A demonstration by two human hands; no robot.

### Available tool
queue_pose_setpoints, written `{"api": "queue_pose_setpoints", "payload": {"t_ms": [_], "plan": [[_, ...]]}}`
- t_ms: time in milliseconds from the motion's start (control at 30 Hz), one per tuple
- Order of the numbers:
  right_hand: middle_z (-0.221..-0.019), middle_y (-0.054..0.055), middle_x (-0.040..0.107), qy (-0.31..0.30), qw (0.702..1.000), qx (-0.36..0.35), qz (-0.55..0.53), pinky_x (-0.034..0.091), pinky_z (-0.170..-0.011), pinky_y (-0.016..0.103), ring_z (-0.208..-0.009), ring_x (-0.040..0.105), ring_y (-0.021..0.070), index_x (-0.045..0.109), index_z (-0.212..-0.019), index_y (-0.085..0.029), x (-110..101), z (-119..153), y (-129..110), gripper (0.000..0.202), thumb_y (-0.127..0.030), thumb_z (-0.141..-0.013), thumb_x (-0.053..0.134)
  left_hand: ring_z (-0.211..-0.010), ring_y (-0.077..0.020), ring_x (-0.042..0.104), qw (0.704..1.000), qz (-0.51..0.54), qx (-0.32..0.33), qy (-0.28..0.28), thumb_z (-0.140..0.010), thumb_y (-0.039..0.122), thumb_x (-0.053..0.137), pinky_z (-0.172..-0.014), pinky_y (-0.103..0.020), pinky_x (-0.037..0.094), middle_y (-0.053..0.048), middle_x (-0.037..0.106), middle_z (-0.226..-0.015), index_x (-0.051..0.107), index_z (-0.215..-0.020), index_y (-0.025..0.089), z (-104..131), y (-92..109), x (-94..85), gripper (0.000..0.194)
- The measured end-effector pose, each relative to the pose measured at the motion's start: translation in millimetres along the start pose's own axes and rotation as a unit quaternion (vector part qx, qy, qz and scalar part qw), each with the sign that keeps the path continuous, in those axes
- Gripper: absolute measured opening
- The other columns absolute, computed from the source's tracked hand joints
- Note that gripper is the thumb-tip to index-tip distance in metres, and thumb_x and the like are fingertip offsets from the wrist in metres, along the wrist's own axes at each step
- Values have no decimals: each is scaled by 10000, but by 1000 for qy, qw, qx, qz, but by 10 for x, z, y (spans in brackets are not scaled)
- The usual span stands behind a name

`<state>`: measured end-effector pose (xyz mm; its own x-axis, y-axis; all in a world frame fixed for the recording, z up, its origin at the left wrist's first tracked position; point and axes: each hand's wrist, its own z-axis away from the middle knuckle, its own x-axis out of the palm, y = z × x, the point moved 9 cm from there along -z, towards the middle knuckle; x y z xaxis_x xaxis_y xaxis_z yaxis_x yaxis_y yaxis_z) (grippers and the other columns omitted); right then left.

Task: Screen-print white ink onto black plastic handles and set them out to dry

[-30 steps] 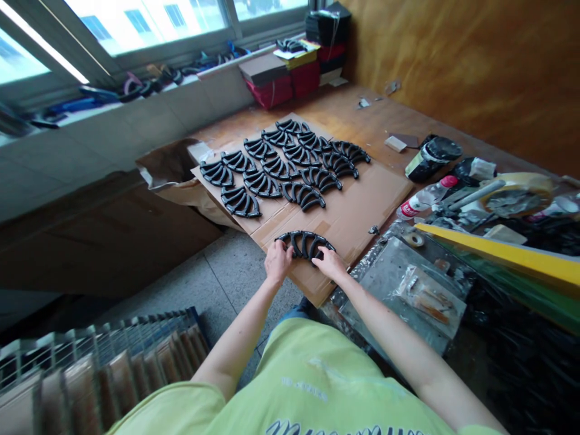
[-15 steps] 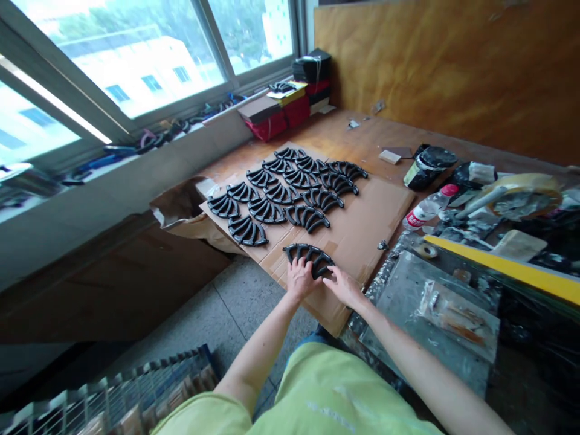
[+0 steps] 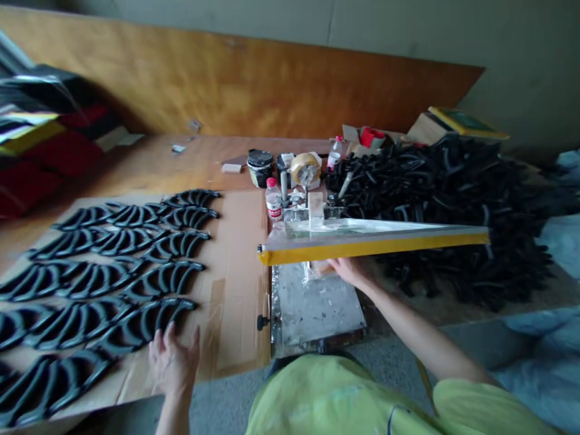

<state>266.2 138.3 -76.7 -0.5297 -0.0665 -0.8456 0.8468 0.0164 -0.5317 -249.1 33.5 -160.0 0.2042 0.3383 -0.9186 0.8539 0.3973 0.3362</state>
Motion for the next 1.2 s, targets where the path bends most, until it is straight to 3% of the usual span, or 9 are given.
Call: {"api": "queue_pose_setpoints", "payload": {"t_ms": [133,233,367,467,667,767,900,1033,1200], "plan": [[-1168,137,680,73,975,130,162,416,-1036,459,-1152,585,296,656,-1219,-182,-696,-58,1172,402,-118,-896,424,-1338,-336,407,997,52,39,-44,-846,493,470,-1030,-500,388,-203,472,-1399,506,-1314,151,379,567,146,581],[-1250,132,640,47,973,118,192,367,-1082,486,-1235,528,295,560,-1345,-195,-715,-212,1424,474,-131,-899,415,-1300,-334,451,990,79,91,-67,-866,473,467,-1014,-478,413,-208,452,-1419,559,-1240,143,481,1090,188,508],[-1367,143,551,7,972,108,209,332,-1107,462,-1320,453,270,490,-1401,-173,-462,-397,1337,501,-147,-914,380,-1212,-325,522,980,124,139,-65,-853,419,523,-993,-490,428,-172,477,-1407,604,-1181,183,482,1693,113,413],[-1254,188,626,-10,970,117,213,405,-1041,419,-1222,551,275,590,-1287,-122,-387,-353,1310,440,-118,-885,412,-1092,-297,585,978,152,131,-57,-836,378,562,-942,-495,458,-144,505,-1382,617,-1169,218,491,1938,13,373],[-999,206,704,-22,975,79,206,502,-882,411,-979,673,313,655,-1071,-102,-791,-14,1406,347,-94,-731,585,-1095,-284,585,974,191,112,-36,-856,415,547,-909,-454,476,-134,526,-1367,626,-1135,214,575,2080,-230,353],[-852,120,710,36,996,77,17,548,-754,345,-810,700,245,611,-1048,-146,-983,1,1269,269,-227,-794,575,-1144,-288,566,969,230,88,-18,-857,436,549,-906,-442,481,-132,542,-1353,629,-1121,212,496,2176,-362,356],[-658,0,642,-21,961,53,-271,533,-559,266,-590,660,175,563,-1017,-197,-474,-59,750,287,-432,-854,539,-1194,-255,549,947,311,78,-2,-858,424,563,-987,-437,446,-113,580,-1315,631,-1109,219,272,2500,-513,331],[-721,13,663,-53,985,65,-148,508,-606,269,-664,662,183,606,-947,-221,31,-45,408,273,-475,-871,538,-1212,-233,541,920,380,97,7,-849,397,587,-1017,-423,429,-111,587,-1301,639,-1089,207,86,2845,-684,310],[-1019,107,694,-25,996,28,81,502,-779,365,-933,657,268,493,-1345,-260,-33,52,282,570,-595,-884,498,-1002,-201,624,888,452,85,18,-816,442,615,-911,-372,494,-76,670,-1029,645,-979,177,-91,3000,-954,312]]}}
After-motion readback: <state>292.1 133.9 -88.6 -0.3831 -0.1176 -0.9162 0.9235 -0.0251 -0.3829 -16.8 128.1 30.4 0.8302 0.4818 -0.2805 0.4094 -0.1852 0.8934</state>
